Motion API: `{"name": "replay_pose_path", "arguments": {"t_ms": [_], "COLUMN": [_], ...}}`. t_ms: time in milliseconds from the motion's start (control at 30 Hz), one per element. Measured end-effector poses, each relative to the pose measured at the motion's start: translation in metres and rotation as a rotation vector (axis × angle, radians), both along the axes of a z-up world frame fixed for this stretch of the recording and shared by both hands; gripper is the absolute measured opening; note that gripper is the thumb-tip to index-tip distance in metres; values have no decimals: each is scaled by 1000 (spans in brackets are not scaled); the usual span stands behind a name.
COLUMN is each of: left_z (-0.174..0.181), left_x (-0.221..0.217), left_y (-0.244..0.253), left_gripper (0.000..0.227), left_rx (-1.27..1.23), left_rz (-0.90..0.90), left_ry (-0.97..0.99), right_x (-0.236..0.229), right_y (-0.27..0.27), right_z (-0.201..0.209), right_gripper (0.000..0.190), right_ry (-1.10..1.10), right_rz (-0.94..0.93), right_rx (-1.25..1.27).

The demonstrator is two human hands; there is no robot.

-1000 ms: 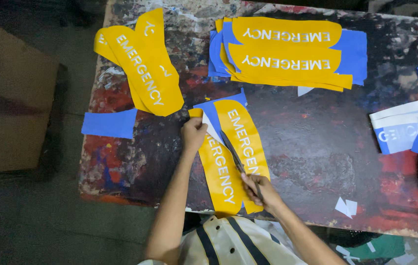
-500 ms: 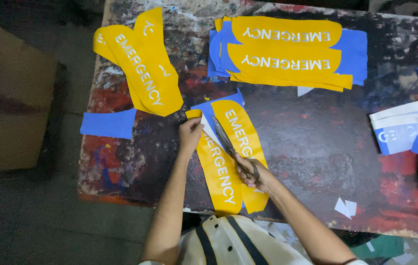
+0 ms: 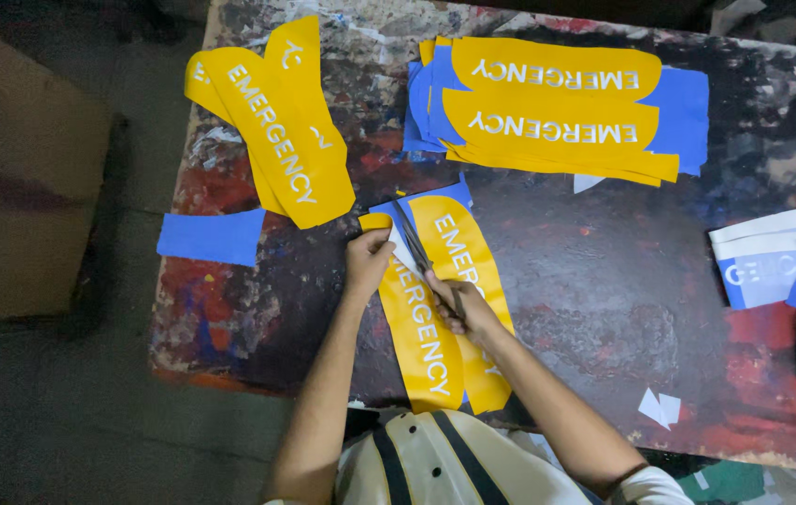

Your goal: The person uses scissors to cut yellow printed sheets with the word 'EMERGENCY' into elongated curved shapes. They trim the edges of each sheet, separate finished pieces, and place them on the table while discarding blue backing material.

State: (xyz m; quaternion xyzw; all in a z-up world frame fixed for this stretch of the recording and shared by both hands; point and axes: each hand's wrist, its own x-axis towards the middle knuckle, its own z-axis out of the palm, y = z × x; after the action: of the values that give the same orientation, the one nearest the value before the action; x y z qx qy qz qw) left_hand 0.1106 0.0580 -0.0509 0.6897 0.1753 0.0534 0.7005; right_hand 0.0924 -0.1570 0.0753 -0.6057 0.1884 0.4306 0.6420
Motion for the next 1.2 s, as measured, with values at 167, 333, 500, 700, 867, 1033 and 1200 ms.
{"name": "replay_pose_path", "arguments": {"t_ms": [167, 333, 500, 700, 867, 1033, 1200], "left_z": [-9, -13, 5, 81, 137, 148, 119], "left_x": [2, 0, 0, -12, -41, -98, -114], "left_y": [-2, 0, -4, -41, -99, -127, -118], "left_gripper": [21, 19, 23, 79, 109, 112, 91], "left_rx": [-42, -23, 103, 733, 997, 1099, 1050], "left_rz": [5, -15, 7, 25, -158, -413, -483], "left_ry": [5, -3, -196, 212, 87, 10, 10], "right_x": [6, 7, -3, -42, -81, -115, -129], "right_y": [9, 10, -11, -99, -135, -140, -127], "right_z": [-10, -18, -14, 2, -4, -14, -26], "right_gripper": [49, 48, 42, 39, 42, 38, 40], "right_ry": [-12, -74, -31, -27, 24, 29, -80], "right_rz": [-8, 9, -61, -158, -268, -319, -294], "right_rx": [86, 49, 118, 40, -61, -40, -51]}}
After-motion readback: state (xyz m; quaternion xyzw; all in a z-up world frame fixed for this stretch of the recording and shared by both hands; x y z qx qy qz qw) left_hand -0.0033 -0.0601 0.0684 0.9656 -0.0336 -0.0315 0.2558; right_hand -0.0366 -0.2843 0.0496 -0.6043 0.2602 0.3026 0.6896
